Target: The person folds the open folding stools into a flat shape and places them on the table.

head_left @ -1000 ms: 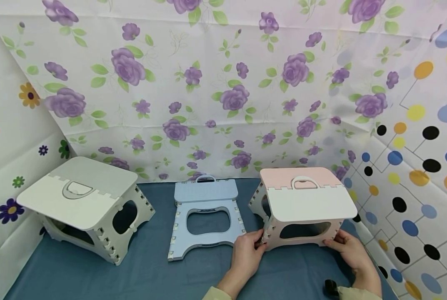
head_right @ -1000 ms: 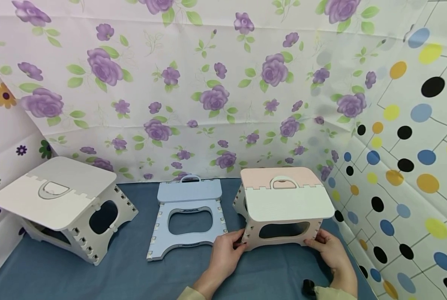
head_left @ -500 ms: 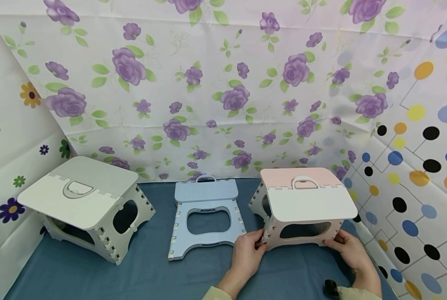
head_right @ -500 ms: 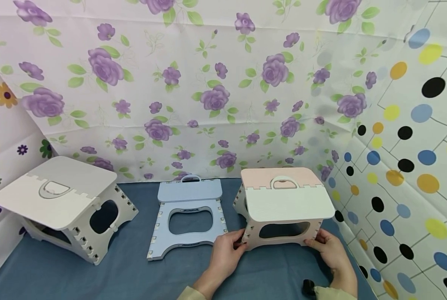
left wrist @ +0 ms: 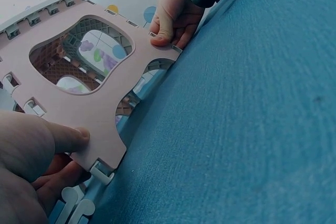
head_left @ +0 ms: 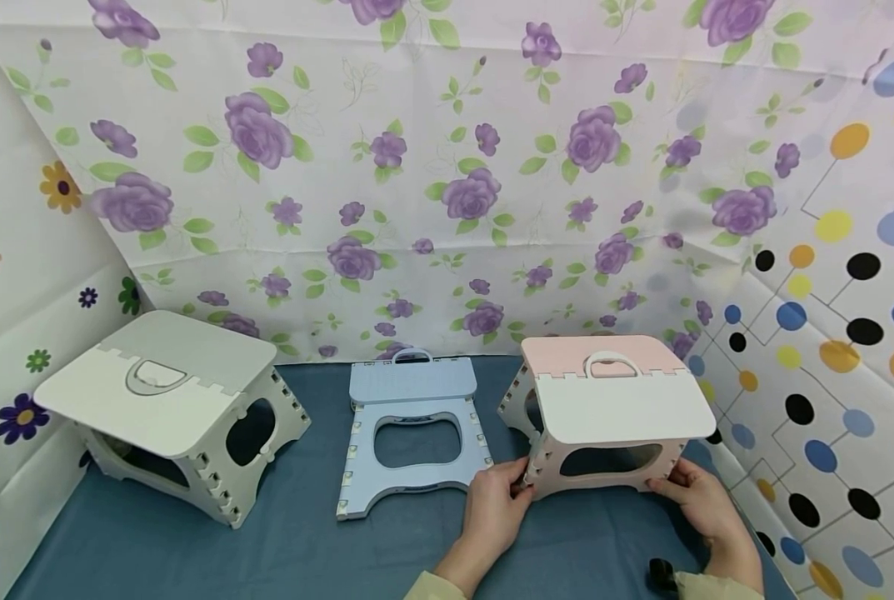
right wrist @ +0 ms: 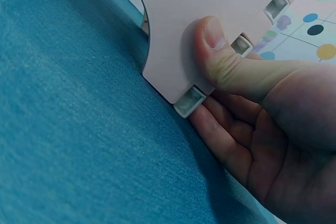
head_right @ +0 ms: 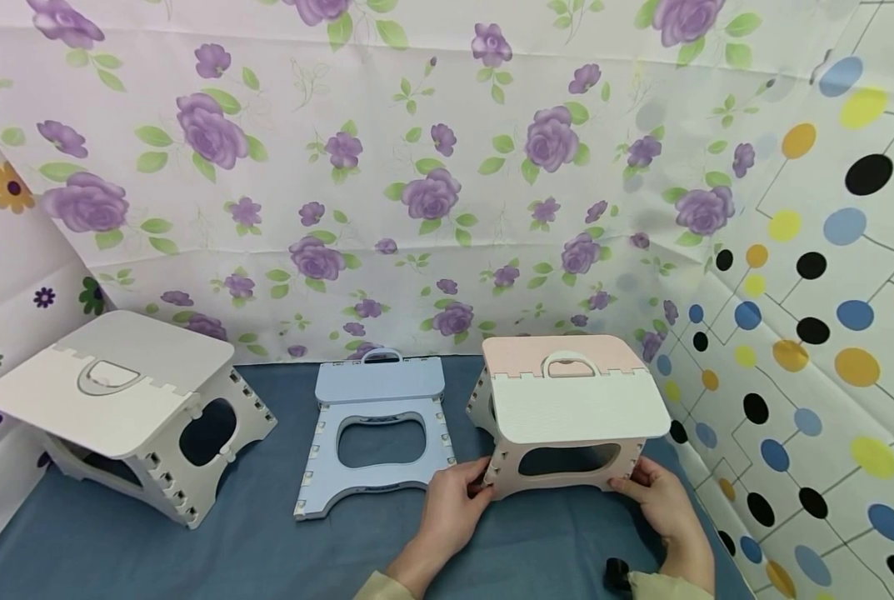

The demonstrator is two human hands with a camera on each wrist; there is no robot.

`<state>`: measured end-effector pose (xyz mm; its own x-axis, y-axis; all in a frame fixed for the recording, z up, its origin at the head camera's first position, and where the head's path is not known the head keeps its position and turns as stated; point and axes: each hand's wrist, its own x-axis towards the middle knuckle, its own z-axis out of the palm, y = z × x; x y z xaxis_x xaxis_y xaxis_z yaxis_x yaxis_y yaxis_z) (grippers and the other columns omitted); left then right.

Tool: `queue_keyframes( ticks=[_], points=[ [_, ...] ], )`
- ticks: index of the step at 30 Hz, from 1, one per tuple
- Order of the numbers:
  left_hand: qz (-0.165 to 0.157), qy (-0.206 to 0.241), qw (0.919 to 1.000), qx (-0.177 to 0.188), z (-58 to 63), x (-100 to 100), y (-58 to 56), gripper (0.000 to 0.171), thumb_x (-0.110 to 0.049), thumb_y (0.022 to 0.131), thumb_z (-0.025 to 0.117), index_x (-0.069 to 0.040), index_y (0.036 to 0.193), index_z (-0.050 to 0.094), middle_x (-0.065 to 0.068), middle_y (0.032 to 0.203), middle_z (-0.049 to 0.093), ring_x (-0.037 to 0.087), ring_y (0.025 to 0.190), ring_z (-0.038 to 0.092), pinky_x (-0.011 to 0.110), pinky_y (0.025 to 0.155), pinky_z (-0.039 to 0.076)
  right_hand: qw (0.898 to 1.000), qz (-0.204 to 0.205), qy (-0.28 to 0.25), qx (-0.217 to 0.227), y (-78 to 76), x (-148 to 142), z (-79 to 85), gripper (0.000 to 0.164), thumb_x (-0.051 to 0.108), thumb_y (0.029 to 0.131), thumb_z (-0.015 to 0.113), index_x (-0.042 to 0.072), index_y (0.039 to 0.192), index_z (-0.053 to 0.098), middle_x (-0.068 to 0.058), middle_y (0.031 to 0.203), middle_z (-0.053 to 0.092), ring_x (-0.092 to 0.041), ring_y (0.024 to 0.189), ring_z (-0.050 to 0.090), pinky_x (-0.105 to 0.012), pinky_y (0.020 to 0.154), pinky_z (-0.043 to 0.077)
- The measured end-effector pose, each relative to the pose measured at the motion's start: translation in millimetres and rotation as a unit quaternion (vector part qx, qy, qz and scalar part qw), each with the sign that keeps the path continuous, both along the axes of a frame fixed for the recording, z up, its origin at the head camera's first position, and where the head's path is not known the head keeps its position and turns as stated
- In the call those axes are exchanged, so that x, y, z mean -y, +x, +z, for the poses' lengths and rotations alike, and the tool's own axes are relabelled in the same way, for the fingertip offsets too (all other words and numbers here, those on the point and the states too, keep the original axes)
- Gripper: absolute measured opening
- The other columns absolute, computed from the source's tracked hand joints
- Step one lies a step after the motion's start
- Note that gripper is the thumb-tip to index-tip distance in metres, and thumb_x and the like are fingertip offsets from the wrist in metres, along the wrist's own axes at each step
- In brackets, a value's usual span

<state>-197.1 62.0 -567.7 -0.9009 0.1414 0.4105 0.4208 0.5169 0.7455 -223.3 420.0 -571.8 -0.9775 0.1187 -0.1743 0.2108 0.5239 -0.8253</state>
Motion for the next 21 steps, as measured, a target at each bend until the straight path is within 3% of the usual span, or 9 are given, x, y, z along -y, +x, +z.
queue_keyframes(
  ticks=[9,21],
  points=[
    [-0.003,0.000,1.0000,-0.010,0.5,0.7,-1.8,0.041,-0.006,0.089,0.088,-0.007,0.129,0.079,0.005,0.116,0.080,0.010,0.099,0.074,0.022,0.076,0.058,1.000,0.004,-0.008,-0.007,-1.1,-0.3,0.5,0.062,0.025,0.103,0.075,-0.006,0.152,0.052,-0.020,0.133,0.070,-0.012,0.102,0.068,-0.026,0.083,0.056],
    [-0.009,0.004,0.9999,0.006,0.3,1.2,-0.9,0.040,-0.006,0.090,0.087,-0.008,0.129,0.079,0.003,0.115,0.080,0.007,0.096,0.072,0.022,0.074,0.057,1.000,0.000,-0.006,-0.001,0.1,-1.0,-0.7,0.067,0.028,0.100,0.079,-0.006,0.152,0.053,-0.021,0.135,0.069,-0.013,0.105,0.068,-0.025,0.083,0.056]
  ],
)
